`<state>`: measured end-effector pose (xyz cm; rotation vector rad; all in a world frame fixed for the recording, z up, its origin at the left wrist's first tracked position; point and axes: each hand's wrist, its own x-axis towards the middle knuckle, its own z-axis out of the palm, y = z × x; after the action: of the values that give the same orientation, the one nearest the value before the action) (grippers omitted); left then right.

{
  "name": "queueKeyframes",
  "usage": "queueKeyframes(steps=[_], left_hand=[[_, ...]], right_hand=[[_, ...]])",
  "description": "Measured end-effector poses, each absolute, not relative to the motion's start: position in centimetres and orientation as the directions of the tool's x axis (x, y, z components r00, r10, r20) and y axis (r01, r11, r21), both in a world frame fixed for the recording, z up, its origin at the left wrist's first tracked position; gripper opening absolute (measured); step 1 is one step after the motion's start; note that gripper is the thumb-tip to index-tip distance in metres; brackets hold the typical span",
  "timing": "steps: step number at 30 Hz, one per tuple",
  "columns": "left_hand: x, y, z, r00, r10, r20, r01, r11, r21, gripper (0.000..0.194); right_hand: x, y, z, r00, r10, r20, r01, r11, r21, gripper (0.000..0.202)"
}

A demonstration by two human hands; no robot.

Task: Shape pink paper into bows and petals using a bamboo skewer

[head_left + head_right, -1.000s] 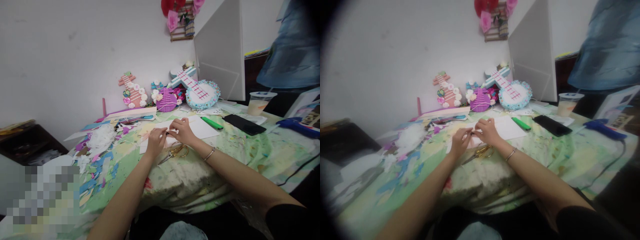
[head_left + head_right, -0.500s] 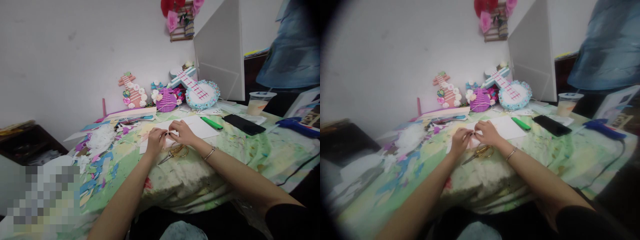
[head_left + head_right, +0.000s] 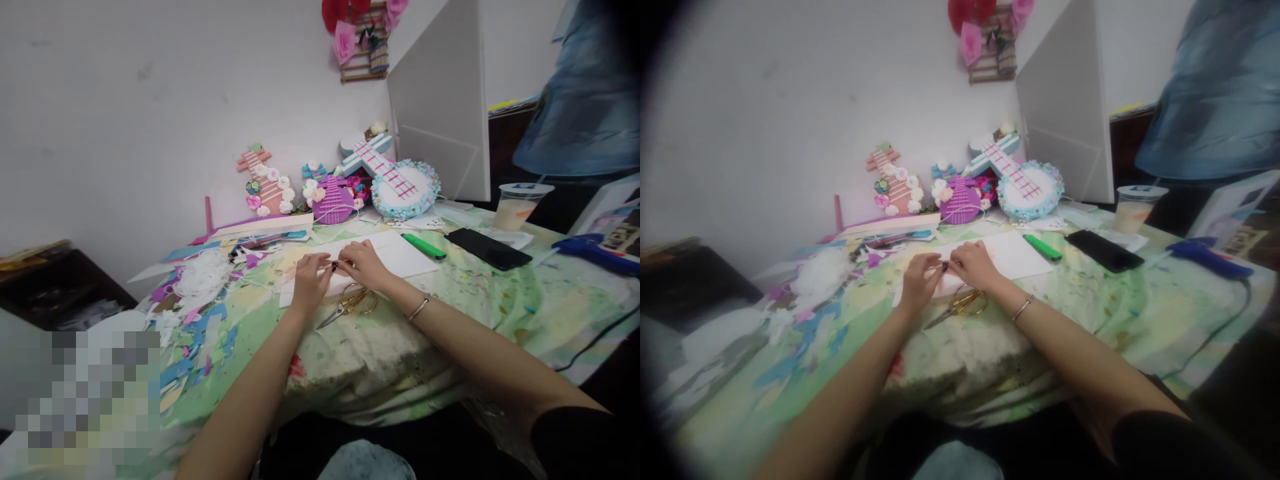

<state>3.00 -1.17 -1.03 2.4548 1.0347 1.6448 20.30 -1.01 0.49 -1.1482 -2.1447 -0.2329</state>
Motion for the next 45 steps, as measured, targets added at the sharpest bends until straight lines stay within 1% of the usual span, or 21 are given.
queueKeyframes(steps=[4,6,8,12,18,24,31,35,38,40,45], left_hand=[[3.0,-1.0,-0.8,0.138,0.641,0.755,0.36,-0.743,0.564,0.031],[3.0,-1.0,-0.5,0.093,0.698,0.71,0.274,-0.704,0.655,0.034],[3.0,-1.1,-0.2,0.071,0.727,0.683,0.225,-0.678,0.699,0.034],[3.0,-1.3,0.1,0.086,0.736,0.672,0.237,-0.67,0.703,0.027],[2.8,-1.4,-0.1,0.135,0.708,0.693,0.371,-0.685,0.627,0.017],[2.8,-1.2,-0.3,0.159,0.667,0.728,0.407,-0.716,0.567,0.012],[2.8,-1.0,-0.4,0.193,0.526,0.828,0.413,-0.809,0.418,0.009],[2.8,-1.4,-0.2,0.213,0.443,0.871,0.518,-0.807,0.284,0.005],[3.0,-1.7,-0.2,0.211,0.399,0.892,0.587,-0.782,0.211,0.002],[3.1,-1.7,-0.3,0.225,0.383,0.896,0.611,-0.771,0.176,0.003],[3.1,-1.7,-0.4,0.253,0.374,0.892,0.641,-0.756,0.135,0.009]], right_hand=[[20.2,-1.0,0.5,-0.335,0.677,0.655,0.784,0.586,-0.205,0.029],[20.2,-1.0,0.6,-0.318,0.684,0.656,0.782,0.581,-0.228,0.03],[20.2,-1.0,0.7,-0.309,0.688,0.657,0.782,0.576,-0.236,0.03],[20.2,-1.1,0.7,-0.308,0.69,0.654,0.777,0.579,-0.245,0.03],[20.2,-1.4,0.9,-0.311,0.682,0.662,0.769,0.59,-0.246,0.029],[20.4,-1.3,0.9,-0.324,0.654,0.684,0.746,0.621,-0.239,0.023],[20.5,-1.3,0.7,-0.332,0.598,0.729,0.694,0.679,-0.241,0.022],[20.6,-1.4,0.7,-0.361,0.569,0.739,0.684,0.7,-0.205,0.024],[20.7,-1.4,0.7,-0.383,0.548,0.744,0.684,0.709,-0.171,0.023],[20.8,-1.5,0.7,-0.387,0.54,0.748,0.682,0.713,-0.162,0.021],[20.8,-1.4,0.6,-0.397,0.526,0.752,0.672,0.725,-0.152,0.021]])
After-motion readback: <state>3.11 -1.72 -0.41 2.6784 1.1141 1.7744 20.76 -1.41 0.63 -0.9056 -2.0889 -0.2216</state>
